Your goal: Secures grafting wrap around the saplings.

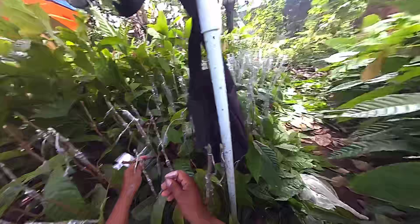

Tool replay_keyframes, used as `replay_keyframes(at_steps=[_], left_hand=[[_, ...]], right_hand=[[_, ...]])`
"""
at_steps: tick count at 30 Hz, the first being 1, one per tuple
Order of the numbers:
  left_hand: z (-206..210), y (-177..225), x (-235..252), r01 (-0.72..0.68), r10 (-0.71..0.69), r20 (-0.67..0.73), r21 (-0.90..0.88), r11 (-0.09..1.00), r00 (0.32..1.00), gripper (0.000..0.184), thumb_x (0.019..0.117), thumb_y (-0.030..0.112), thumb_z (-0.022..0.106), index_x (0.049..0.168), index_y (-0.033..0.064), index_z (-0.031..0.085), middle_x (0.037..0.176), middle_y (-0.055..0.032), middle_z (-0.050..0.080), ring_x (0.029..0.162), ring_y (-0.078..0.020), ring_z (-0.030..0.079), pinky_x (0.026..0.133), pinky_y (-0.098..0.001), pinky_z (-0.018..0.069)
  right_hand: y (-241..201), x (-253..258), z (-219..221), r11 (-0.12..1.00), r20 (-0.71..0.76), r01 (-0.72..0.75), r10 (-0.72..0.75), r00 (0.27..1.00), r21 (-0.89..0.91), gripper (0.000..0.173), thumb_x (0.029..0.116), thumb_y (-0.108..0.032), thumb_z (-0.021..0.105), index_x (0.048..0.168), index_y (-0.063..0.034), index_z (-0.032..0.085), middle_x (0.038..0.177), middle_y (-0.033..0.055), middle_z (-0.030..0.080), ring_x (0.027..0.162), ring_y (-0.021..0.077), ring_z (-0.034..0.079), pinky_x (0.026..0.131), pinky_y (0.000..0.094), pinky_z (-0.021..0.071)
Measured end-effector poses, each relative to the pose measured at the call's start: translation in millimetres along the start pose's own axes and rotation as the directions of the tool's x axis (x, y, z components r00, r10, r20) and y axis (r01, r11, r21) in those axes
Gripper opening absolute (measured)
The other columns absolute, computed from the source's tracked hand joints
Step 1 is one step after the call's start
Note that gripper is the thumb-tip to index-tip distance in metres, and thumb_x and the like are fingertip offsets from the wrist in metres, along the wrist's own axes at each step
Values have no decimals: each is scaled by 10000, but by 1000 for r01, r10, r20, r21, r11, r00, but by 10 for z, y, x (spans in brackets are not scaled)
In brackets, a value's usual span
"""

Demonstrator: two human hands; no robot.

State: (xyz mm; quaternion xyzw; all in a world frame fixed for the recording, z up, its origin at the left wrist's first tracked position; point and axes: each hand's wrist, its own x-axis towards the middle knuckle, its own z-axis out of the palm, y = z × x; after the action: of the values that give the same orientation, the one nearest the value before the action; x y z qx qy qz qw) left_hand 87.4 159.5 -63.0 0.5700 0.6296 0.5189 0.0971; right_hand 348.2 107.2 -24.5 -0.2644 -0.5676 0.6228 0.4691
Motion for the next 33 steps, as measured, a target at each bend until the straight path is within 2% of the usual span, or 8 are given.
replay_keyframes(at_steps=[4,12,20,24,27,30,32,33], left_hand=[[-22,148,60,-14,10,55,74,997,998,333,1081,169,450,1280,-14,644,1242,-134,693,1118,-164,664,1018,-376,516],[-23,80,103,-7,7,-12,19,1000,1000,326,1079,127,442,1268,-45,644,1252,-169,690,1165,-197,656,1055,-388,493],[-160,-151,301,46,-49,-19,-104,994,999,341,1095,151,425,1307,-17,633,1306,-171,666,1240,-257,624,1111,-451,452],[-223,-224,420,53,-56,-18,-132,990,998,353,1101,191,422,1326,17,630,1287,-175,670,1227,-283,629,1100,-488,454],[-260,-283,475,45,-48,-17,-164,986,999,354,1097,199,434,1318,16,641,1259,-196,677,1200,-315,639,1085,-515,457],[-289,-249,485,52,-49,21,-219,974,999,360,1090,209,450,1317,2,637,1206,-204,690,1143,-315,661,1056,-513,479],[-282,-200,486,99,-83,70,-285,953,994,368,1095,223,459,1338,-6,614,1196,-198,691,1101,-291,674,1028,-484,501],[-266,-205,491,117,-90,97,-319,941,991,367,1093,229,469,1342,-1,609,1206,-192,690,1099,-282,680,1024,-475,511]], right_hand=[[-7,23,20,998,-31,-2,4,1000,60,202,1050,-103,534,1194,0,631,982,74,743,806,154,739,722,311,634],[-11,16,-37,999,-31,-48,49,998,19,207,1056,-78,509,1215,18,601,1049,114,741,739,188,743,633,325,638],[-54,-60,18,1000,-216,15,-14,976,3,193,1035,20,483,1209,60,557,965,135,724,759,209,747,683,342,643],[-214,-108,516,984,-94,158,-166,982,-84,178,1025,35,495,1187,58,565,942,107,744,803,204,757,753,356,647],[-307,194,936,977,31,190,-188,982,-97,203,1033,7,489,1204,65,583,970,132,729,832,211,744,769,366,641],[-385,816,1258,992,13,109,-108,994,-65,220,1051,-21,495,1240,74,553,980,152,704,819,211,727,756,354,627],[-378,1283,1344,983,-40,84,-92,995,-162,241,1058,-24,489,1271,79,531,1010,166,683,825,206,720,761,350,623],[-346,1501,1335,956,-59,73,-94,994,-285,248,1059,-29,494,1278,78,538,1044,177,679,853,212,718,779,355,617]])
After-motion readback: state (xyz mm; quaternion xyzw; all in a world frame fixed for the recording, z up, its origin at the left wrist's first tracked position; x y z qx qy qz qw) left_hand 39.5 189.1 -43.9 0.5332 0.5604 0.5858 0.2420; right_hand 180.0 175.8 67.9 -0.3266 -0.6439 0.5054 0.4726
